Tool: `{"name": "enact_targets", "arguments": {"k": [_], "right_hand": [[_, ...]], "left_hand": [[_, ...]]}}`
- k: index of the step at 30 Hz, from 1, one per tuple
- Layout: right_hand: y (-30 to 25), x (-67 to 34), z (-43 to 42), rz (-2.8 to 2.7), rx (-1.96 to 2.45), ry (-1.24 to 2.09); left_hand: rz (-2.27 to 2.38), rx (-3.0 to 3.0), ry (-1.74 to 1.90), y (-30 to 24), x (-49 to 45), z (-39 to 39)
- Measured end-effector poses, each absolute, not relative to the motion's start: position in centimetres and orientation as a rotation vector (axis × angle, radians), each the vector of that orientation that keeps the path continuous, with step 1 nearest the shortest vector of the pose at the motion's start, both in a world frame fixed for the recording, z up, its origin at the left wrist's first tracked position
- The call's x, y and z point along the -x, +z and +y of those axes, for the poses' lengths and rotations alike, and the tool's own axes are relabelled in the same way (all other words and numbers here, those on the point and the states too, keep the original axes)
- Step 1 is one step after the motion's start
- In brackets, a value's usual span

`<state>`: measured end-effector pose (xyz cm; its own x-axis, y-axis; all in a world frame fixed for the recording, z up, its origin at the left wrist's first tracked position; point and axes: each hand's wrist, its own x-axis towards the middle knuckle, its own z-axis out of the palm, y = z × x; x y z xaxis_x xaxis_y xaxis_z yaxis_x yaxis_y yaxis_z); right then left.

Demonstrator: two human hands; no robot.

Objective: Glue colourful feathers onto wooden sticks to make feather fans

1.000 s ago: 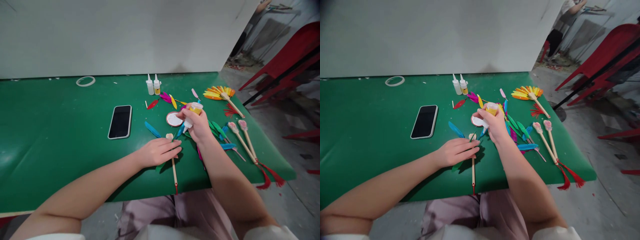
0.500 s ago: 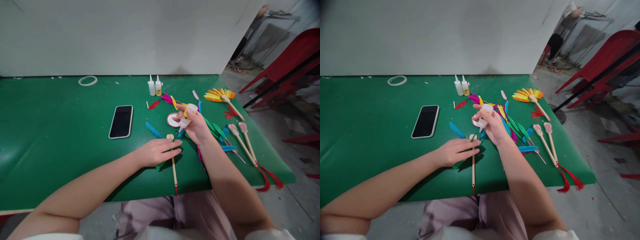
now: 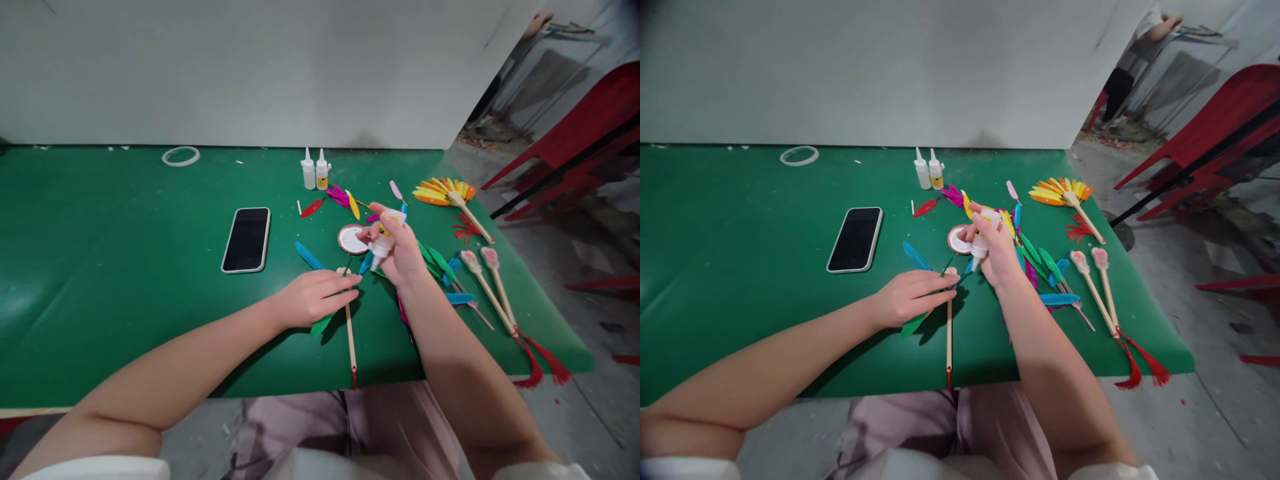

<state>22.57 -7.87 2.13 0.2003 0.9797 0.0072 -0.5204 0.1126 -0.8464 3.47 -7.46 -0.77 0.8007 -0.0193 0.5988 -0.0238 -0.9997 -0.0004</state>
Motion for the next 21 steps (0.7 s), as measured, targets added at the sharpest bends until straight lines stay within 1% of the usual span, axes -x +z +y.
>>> {"name": "enact_targets", "arguments": {"k": [9,21], "right_hand": [[1.76,-22.68,-7.78,-0.803,0.922,1.097],[1.24,-22.31,-7.81,-0.840,0.908,1.111]], "left_hand": [[-0.042,-2.984,0.994,-0.89,-3.49,-7.43],[-0.009,-3.004,0.996,-0.91,-3.56,-7.42]]}}
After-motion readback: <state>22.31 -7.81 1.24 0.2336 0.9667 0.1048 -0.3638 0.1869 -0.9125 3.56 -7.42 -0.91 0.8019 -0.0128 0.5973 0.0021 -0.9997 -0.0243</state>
